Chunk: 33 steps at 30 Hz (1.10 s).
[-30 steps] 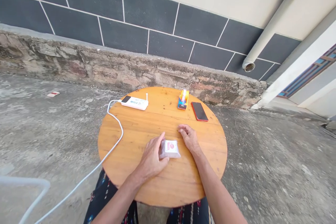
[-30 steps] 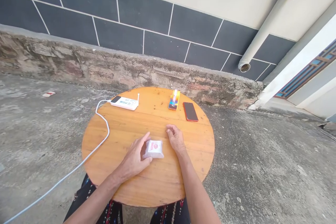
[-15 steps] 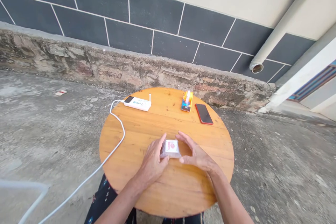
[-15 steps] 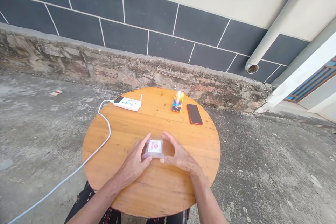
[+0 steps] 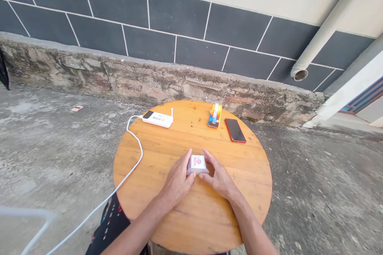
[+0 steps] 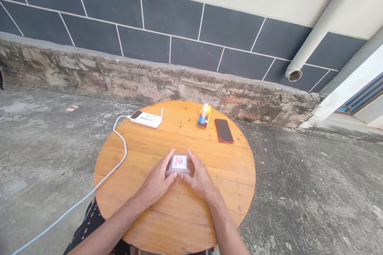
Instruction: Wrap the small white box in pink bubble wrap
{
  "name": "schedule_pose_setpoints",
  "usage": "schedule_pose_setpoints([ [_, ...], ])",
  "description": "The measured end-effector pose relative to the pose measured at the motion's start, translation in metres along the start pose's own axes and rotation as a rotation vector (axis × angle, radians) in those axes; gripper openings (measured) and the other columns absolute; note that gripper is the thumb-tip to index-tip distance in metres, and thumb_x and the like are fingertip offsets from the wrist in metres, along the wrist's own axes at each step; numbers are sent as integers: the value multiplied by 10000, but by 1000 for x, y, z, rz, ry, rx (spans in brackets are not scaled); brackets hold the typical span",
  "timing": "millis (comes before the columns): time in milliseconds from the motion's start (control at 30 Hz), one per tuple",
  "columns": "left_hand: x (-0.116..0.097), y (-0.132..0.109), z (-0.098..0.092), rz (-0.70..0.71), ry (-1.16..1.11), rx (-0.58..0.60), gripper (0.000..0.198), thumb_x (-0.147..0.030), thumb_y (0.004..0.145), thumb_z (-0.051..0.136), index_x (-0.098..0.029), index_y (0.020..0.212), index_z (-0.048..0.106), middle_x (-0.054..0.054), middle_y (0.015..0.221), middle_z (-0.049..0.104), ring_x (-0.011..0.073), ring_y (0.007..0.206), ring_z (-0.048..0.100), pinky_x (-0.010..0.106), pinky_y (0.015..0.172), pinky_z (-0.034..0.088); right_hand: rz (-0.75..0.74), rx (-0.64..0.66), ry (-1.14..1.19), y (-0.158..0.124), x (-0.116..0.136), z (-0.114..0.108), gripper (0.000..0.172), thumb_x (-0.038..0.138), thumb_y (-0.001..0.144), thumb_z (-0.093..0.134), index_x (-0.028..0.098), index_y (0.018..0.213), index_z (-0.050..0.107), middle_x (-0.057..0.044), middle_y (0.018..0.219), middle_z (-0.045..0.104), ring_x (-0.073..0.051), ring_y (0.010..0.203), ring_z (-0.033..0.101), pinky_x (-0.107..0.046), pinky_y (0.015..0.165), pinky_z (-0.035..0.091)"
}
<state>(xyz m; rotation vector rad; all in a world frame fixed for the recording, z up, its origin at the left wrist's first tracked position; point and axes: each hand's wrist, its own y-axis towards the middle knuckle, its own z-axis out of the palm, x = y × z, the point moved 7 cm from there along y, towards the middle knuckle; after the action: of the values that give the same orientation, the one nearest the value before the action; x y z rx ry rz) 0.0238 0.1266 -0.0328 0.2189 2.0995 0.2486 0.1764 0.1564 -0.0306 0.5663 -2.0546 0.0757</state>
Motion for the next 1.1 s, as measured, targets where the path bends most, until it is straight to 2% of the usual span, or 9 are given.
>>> schedule_pose_setpoints([
  [133, 1, -2, -9, 3, -65, -43, 694, -134, 738, 548, -219, 1394, 337, 100, 1379, 458, 247, 1246, 464, 439, 1026, 403, 25, -105, -8, -13, 0, -9, 687, 293, 770, 657, 237, 1385, 355, -101, 1389, 453, -256, 1270, 429, -447, 1062, 340],
  [300, 6, -3, -18, -49, -163, -154, 392, -124, 713, 548, -185, 1100, 540, 53, 1034, 636, 192, 964, 611, 364, 878, 485, 102, -287, -6, -28, 1, -17, 232, 317, 825, 572, 180, 1012, 560, -63, 912, 653, -200, 836, 618, -348, 816, 486],
  [400, 8, 0, -13, -100, -231, -144, 232, -145, 732, 547, -195, 958, 536, 13, 888, 641, 157, 814, 625, 311, 780, 502, 84, -267, -18, -23, 4, -11, 118, 299, 851, 535, 192, 894, 560, -28, 829, 643, -173, 771, 605, -294, 745, 476],
  [633, 6, 1, -8, -73, -220, -110, 257, -140, 753, 535, -199, 1003, 535, 17, 893, 650, 164, 832, 627, 315, 783, 504, 48, -201, -59, -17, 7, -6, 100, 276, 866, 513, 201, 837, 572, -4, 767, 638, -162, 724, 600, -275, 704, 460],
  [700, 2, 0, -11, -37, -154, -129, 322, -138, 740, 553, -198, 1056, 539, 31, 942, 638, 176, 869, 617, 331, 805, 503, 37, -209, -76, -20, 6, -7, 119, 279, 851, 536, 206, 935, 576, -15, 829, 641, -173, 774, 606, -296, 749, 470],
  [767, -3, -1, -14, 26, -75, -162, 430, -137, 740, 560, -204, 1164, 522, 53, 1030, 607, 194, 950, 595, 346, 837, 499, 17, -222, -115, -22, 6, -8, 328, 274, 821, 574, 218, 1140, 524, -54, 1047, 623, -202, 928, 600, -338, 837, 469],
  [867, -9, -1, -13, 137, -14, -152, 503, -137, 796, 518, -230, 1288, 474, 79, 1168, 527, 199, 1071, 549, 339, 881, 498, -10, -198, -187, -20, 6, -5, 610, 262, 799, 593, 249, 1359, 352, -93, 1383, 424, -251, 1204, 476, -410, 965, 425],
  [1000, -12, 0, -7, 206, 20, -108, 429, -120, 850, 456, -254, 1251, 533, 76, 1212, 482, 183, 1088, 542, 335, 936, 485, -77, -168, -258, -17, 10, 0, 596, 259, 838, 551, 257, 1391, 328, -84, 1450, 354, -248, 1342, 322, -449, 1080, 321],
  [1100, -11, 0, -5, 205, 57, -102, 414, -119, 847, 469, -257, 1227, 557, 76, 1228, 471, 188, 1084, 542, 357, 960, 475, -101, -161, -315, -18, 14, 1, 551, 279, 864, 529, 269, 1386, 352, -73, 1492, 282, -250, 1355, 303, -450, 1093, 307],
])
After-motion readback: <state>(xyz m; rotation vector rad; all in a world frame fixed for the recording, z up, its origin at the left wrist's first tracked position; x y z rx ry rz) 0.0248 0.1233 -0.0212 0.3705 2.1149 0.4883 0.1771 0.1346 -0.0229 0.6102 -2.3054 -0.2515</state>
